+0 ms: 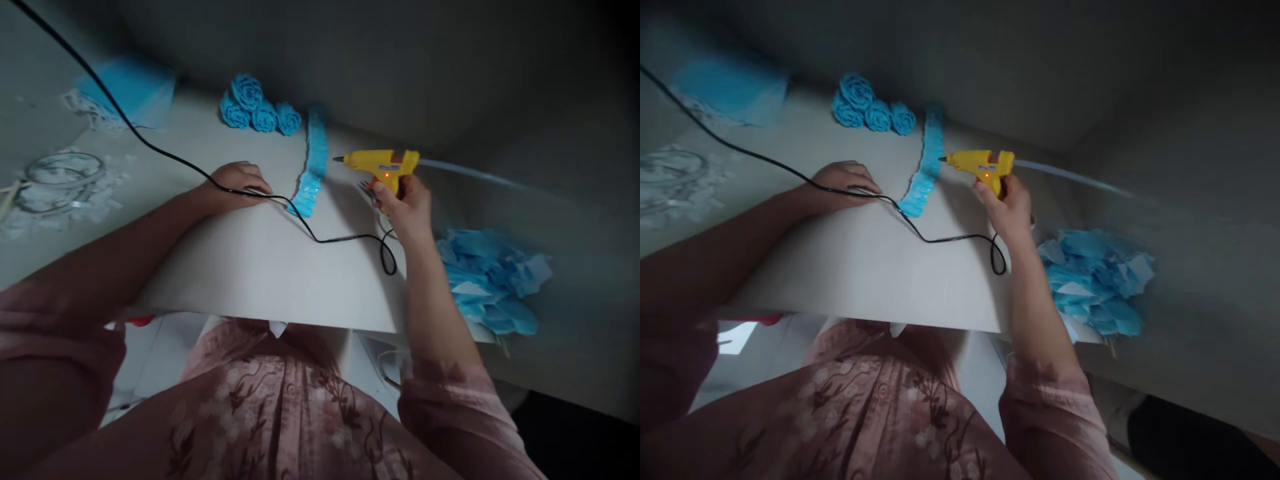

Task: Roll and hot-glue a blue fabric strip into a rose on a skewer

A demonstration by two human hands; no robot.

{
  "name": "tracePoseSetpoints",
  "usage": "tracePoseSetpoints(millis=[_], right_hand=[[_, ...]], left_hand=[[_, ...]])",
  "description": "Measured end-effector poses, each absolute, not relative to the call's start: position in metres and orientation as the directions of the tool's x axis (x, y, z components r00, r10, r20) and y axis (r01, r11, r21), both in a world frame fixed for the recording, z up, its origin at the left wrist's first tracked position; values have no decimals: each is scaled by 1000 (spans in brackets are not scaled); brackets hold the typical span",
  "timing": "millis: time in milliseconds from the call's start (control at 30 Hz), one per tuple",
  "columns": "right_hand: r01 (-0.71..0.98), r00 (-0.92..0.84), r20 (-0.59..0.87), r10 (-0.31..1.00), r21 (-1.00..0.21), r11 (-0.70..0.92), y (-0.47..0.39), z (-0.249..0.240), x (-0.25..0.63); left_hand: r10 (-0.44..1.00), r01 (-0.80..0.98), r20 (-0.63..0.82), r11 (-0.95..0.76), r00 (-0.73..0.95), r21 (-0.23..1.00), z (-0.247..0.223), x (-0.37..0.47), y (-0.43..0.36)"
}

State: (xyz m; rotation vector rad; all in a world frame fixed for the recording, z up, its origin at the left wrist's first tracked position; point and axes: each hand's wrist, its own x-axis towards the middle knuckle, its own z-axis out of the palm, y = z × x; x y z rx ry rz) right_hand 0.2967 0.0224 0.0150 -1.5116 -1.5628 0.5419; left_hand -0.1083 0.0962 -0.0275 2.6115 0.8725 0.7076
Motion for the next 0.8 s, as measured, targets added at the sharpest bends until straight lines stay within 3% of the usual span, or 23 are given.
tracePoseSetpoints(millis=[400, 600, 800], right_hand=[[273, 149, 147, 978, -957, 102, 1, 39, 269], [192, 8, -41, 999, -981, -42, -4, 38, 261], [134, -76, -130, 989, -984, -119, -4, 28, 253]], left_hand=[[603, 460, 407, -793, 686, 399, -39, -108, 103], [630, 487, 373, -771, 681, 411, -37, -110, 101], [671, 516, 308, -727, 674, 454, -31, -113, 96]])
